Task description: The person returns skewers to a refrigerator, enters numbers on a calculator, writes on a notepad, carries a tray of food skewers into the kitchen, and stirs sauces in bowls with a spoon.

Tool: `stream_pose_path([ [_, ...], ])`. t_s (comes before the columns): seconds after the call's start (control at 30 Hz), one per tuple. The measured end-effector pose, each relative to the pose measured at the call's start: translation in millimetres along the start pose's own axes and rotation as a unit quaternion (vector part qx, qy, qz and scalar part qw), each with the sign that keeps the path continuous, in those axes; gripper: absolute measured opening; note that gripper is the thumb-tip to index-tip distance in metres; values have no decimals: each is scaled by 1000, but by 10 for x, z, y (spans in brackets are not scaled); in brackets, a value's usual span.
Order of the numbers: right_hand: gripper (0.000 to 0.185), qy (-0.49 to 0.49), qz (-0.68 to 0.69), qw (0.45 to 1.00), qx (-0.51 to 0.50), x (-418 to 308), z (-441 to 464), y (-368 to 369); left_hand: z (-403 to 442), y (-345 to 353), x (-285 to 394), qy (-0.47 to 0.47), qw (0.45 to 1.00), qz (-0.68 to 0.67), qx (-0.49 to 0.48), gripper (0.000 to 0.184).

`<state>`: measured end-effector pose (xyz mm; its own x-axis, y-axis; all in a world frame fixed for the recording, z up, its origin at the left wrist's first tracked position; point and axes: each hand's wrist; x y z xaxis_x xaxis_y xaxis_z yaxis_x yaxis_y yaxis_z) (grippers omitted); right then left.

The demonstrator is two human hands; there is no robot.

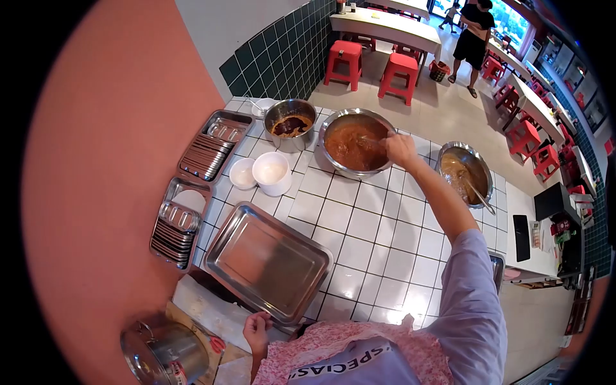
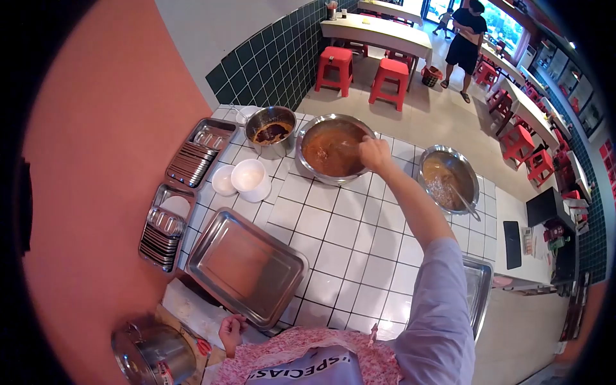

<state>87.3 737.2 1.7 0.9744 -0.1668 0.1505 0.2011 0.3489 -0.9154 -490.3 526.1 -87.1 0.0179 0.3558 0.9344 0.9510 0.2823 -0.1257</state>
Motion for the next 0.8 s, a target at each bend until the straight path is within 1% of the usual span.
stream_pose_path([
  [0.03, 17, 10, -4, 1000, 8, 13, 31, 10, -31, -1, 24, -7, 1000, 0, 7, 14],
  [0.17, 16, 9, -54, 992, -111, 55, 110, -106, -81, -46, 9, -11, 999, 15, 34, 15],
  [0.27, 17, 37, 37, 992, -115, -20, 25, -323, -83, -79, -102, -33, 999, 3, 23, 15],
  [0.3, 18, 71, 68, 982, -158, 50, 19, -220, -86, -75, -139, -31, 999, 8, 15, 15],
  [0.37, 20, 138, 132, 952, -237, 145, 103, -22, -63, -54, -147, -22, 1000, 16, 1, 15],
  [0.4, 20, 180, 201, 934, -235, 187, 81, -23, -52, -37, -129, -20, 1000, 13, -3, 15],
  [0.47, 20, 255, 335, 878, -227, 151, 72, -279, -49, 4, -93, -15, 1000, 5, -7, 15],
  [0.57, 19, 175, 245, 950, -82, 139, 62, -321, -25, -10, -41, -2, 1000, 7, -12, 15],
  [0.67, 19, 97, 108, 989, -8, 119, 47, -272, -45, -7, 36, -1, 1000, 7, 7, 15],
  [0.77, 19, -31, -10, 996, -79, 238, 47, -144, -50, -72, -26, -7, 1000, 0, 18, 14],
  [0.8, 19, -47, 21, 995, -84, 279, 45, -122, -58, -76, -36, -9, 1000, 5, 24, 14],
])
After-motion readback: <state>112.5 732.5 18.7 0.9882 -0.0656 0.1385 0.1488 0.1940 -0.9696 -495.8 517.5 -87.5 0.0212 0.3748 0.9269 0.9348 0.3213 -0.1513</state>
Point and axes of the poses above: each hand's wrist, its own z-axis towards the middle knuckle, its own y-axis out of the palm, x = y × z, and after that the axes turned 14 degrees about x, right-handed
